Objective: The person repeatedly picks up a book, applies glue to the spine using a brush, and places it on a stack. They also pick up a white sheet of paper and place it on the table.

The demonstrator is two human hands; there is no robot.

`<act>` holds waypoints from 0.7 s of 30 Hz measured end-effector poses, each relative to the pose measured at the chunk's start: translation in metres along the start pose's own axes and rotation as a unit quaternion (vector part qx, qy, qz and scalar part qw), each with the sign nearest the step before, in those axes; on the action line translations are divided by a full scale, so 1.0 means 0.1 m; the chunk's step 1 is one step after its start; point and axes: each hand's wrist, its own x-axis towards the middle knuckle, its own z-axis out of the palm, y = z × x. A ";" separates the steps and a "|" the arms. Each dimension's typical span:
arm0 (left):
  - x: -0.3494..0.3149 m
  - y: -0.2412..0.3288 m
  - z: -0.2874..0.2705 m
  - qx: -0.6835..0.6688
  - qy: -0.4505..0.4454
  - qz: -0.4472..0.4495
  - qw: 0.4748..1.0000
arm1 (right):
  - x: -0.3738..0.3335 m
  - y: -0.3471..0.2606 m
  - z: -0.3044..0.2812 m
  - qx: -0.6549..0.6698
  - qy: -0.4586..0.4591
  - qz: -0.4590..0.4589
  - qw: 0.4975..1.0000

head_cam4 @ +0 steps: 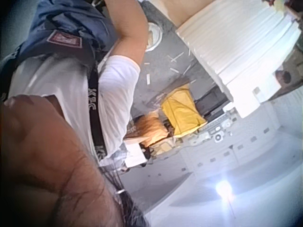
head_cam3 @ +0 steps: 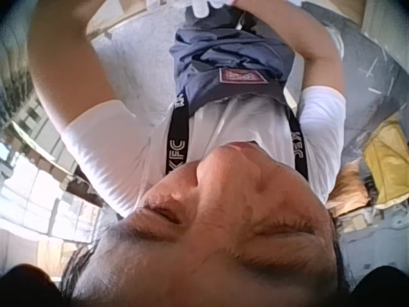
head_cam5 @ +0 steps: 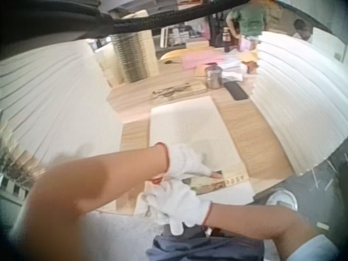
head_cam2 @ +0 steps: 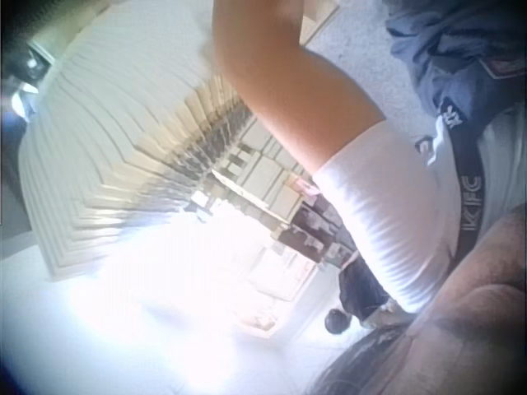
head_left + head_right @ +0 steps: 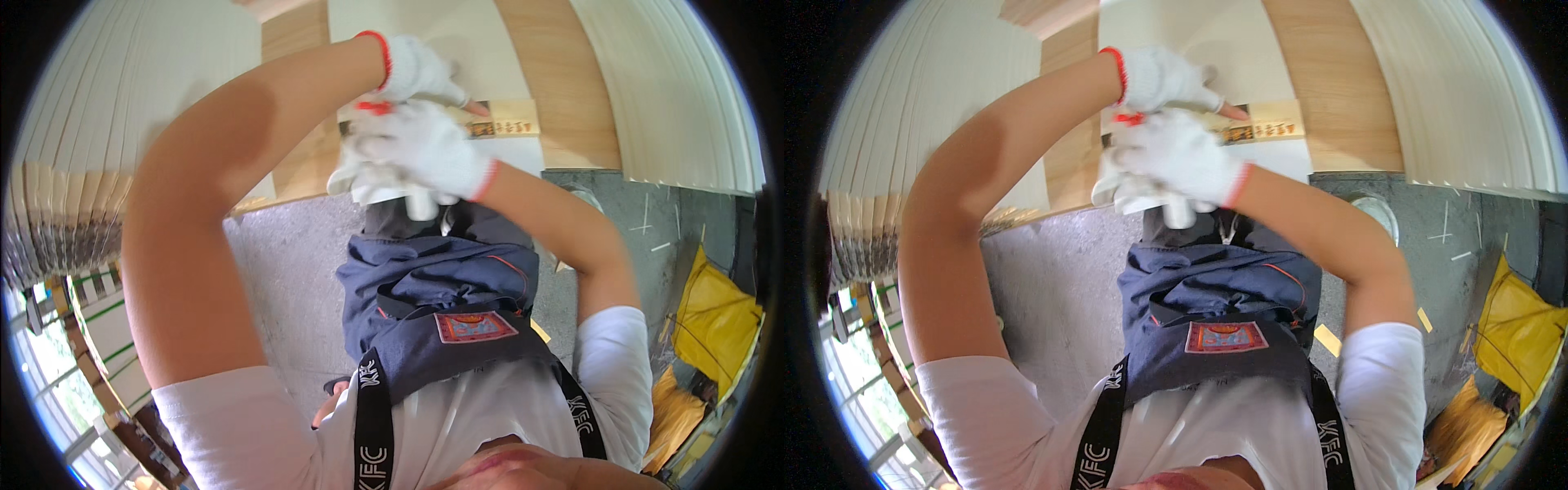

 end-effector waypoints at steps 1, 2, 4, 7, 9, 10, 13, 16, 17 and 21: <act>-0.03 -0.08 0.05 0.087 0.015 0.068 0.994 | -0.32 0.31 -0.13 0.066 0.065 -0.043 0.995; -0.11 -0.11 0.13 0.061 0.022 0.083 0.994 | -0.37 0.29 -0.58 0.350 -0.113 0.201 0.908; -0.23 -0.06 0.03 0.033 0.045 0.122 0.991 | -0.86 0.49 -1.17 0.385 -0.170 0.383 0.823; -0.26 0.04 -0.05 0.036 0.011 0.072 0.997 | -1.63 0.96 -1.32 -0.061 -0.129 0.202 0.969; -0.40 0.20 -0.20 0.065 0.000 0.037 0.997 | -1.59 0.95 -1.43 -0.153 -0.137 0.314 0.927; -0.48 0.30 -0.25 0.078 -0.006 0.017 0.997 | -1.55 0.94 -1.46 -0.103 -0.098 0.341 0.929; -0.47 0.61 0.01 0.116 0.089 -0.087 0.985 | -1.20 0.70 -1.48 -0.101 -0.089 0.228 0.964; -0.42 0.89 0.59 0.080 0.403 -0.077 0.909 | -0.99 0.42 -1.03 -0.082 -0.097 0.163 0.978; -0.57 1.09 0.57 -0.082 0.445 -0.047 0.890 | -1.07 0.49 -0.97 -0.079 -0.104 0.167 0.977; -0.81 1.60 1.00 -0.940 0.316 -0.078 0.100 | -1.22 0.73 -1.00 -0.033 -0.132 0.133 0.982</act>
